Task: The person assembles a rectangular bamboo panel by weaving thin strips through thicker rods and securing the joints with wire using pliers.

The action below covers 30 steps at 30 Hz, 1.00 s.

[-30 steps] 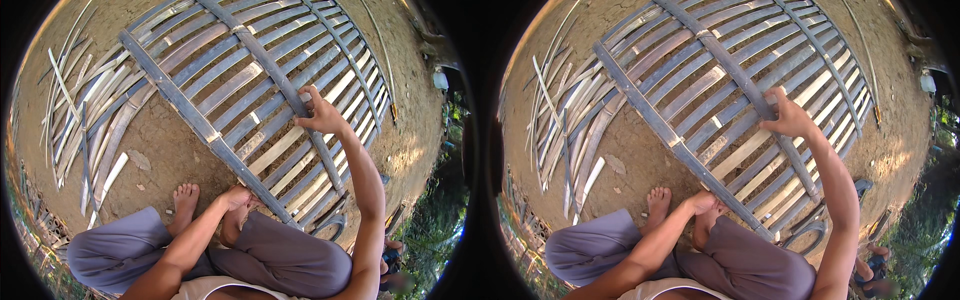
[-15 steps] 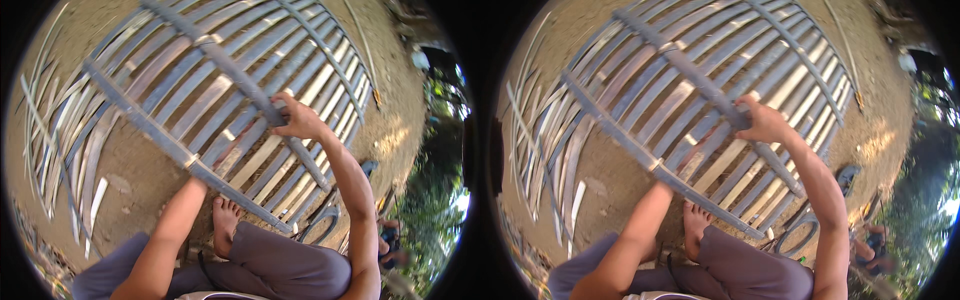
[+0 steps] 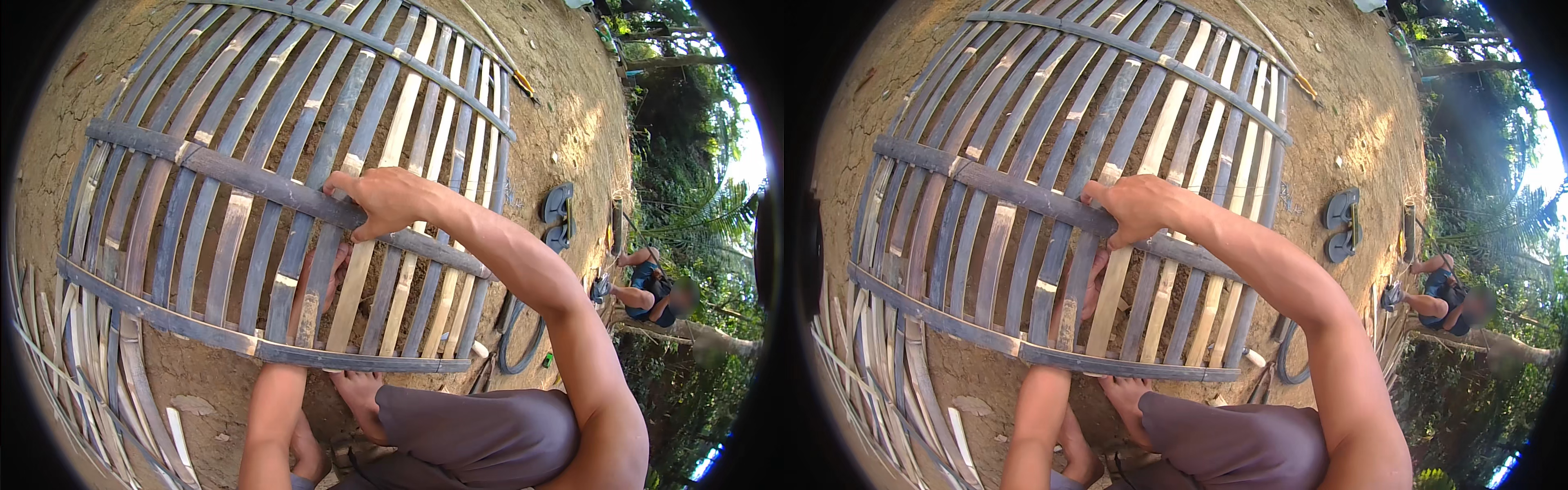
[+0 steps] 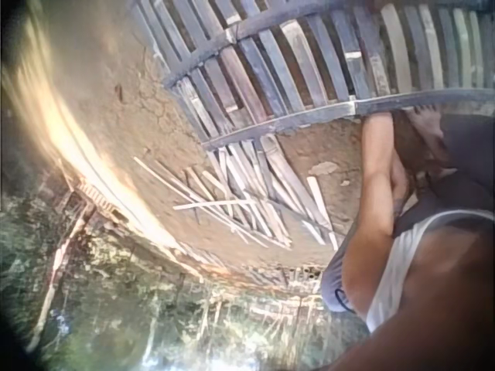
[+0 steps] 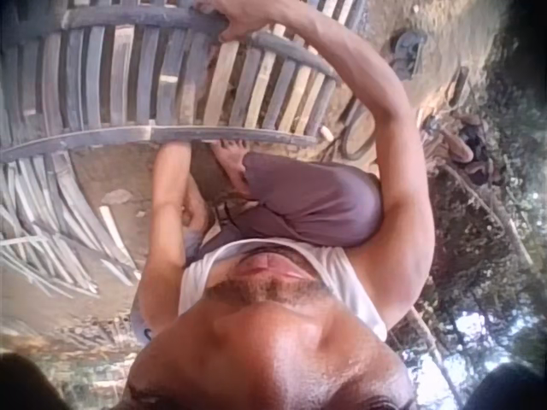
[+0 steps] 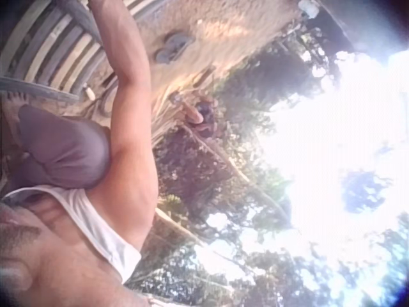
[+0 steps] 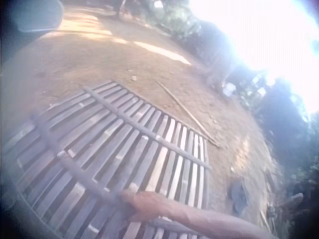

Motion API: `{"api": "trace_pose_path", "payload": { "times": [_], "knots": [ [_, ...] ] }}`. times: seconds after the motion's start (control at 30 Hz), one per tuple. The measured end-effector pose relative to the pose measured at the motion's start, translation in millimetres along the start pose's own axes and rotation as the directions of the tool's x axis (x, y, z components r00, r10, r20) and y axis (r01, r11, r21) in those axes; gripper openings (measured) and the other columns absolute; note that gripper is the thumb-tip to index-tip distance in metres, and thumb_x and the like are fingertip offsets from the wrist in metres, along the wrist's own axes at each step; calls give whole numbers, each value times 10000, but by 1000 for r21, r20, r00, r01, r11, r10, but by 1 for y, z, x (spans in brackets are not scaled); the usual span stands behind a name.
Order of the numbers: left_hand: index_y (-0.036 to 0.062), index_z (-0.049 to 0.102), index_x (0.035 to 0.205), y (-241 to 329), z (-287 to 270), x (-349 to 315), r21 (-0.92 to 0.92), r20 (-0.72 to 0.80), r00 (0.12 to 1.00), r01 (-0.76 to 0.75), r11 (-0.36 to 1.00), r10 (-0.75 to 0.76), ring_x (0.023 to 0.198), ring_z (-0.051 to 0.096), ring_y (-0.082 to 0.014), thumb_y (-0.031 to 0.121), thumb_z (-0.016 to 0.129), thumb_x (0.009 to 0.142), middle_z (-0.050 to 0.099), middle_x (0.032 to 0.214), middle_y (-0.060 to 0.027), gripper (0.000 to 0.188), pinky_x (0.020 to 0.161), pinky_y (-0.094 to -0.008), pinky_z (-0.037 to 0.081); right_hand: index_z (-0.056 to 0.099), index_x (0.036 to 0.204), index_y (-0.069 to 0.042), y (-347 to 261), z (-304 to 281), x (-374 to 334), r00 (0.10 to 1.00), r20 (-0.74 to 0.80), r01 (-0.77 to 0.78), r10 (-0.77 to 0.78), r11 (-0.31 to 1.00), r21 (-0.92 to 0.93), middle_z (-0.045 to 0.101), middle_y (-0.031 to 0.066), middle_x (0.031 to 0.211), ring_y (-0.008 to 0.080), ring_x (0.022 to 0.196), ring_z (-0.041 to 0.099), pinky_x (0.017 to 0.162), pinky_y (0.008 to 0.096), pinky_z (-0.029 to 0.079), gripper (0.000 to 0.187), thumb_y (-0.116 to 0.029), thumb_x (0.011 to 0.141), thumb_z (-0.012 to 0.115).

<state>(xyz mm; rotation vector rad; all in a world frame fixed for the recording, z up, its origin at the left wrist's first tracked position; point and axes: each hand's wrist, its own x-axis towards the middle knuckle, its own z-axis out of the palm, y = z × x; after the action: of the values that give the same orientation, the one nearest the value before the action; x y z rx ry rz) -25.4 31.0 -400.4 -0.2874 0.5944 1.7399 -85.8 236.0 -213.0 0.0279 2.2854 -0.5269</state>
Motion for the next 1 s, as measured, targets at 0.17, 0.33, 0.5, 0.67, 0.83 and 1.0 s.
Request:
{"api": "trace_pose_path", "payload": {
  "times": [0.17,0.33,0.5,0.67,0.83,1.0],
  "knots": [
    [98,643,964,5,17,-8,75,-31,999,-3,997,6,697,597,-96,264,659,986,627,795,34,168,639,-253,476,532,1312,-136,1,16,-6,979,-193,-8,-61,941,-338,728,171,1018,329,893,707,829,411,581,718,-434,745,858],
    [113,617,936,23,13,-29,136,-28,999,24,990,-21,726,574,-82,251,656,975,579,802,38,149,643,-246,463,643,1279,-167,-6,-27,-20,970,-84,-243,228,930,-276,742,148,1034,277,933,716,834,402,579,461,-315,858,761],
    [96,614,1008,21,22,-38,176,-54,997,56,983,-47,787,571,-78,213,655,988,579,854,37,126,734,-254,484,783,1016,-133,27,-12,-21,965,-249,-146,81,955,-257,761,90,995,271,906,720,794,417,557,154,-133,911,670],
    [98,607,1015,17,3,-35,-6,150,989,15,1000,-14,750,527,-67,274,649,1002,553,836,46,181,678,-249,454,784,994,-124,13,-11,-5,967,-254,-54,-21,957,-284,760,99,987,266,898,721,763,414,560,169,-92,906,643],
    [110,586,987,25,20,-39,-113,144,986,95,989,-79,702,507,-58,340,635,1008,541,779,43,236,641,-219,431,769,973,-87,15,-3,-8,963,-265,-45,-45,945,-324,757,96,928,256,842,722,727,393,568,161,-75,906,623],
    [124,580,979,19,13,-32,-166,165,982,120,979,-92,672,480,-54,354,632,1010,522,754,58,238,605,-210,407,715,1044,-60,-17,19,-24,954,-301,-86,4,962,-259,715,148,862,245,829,693,720,387,577,182,-196,944,646]
  ]
}}
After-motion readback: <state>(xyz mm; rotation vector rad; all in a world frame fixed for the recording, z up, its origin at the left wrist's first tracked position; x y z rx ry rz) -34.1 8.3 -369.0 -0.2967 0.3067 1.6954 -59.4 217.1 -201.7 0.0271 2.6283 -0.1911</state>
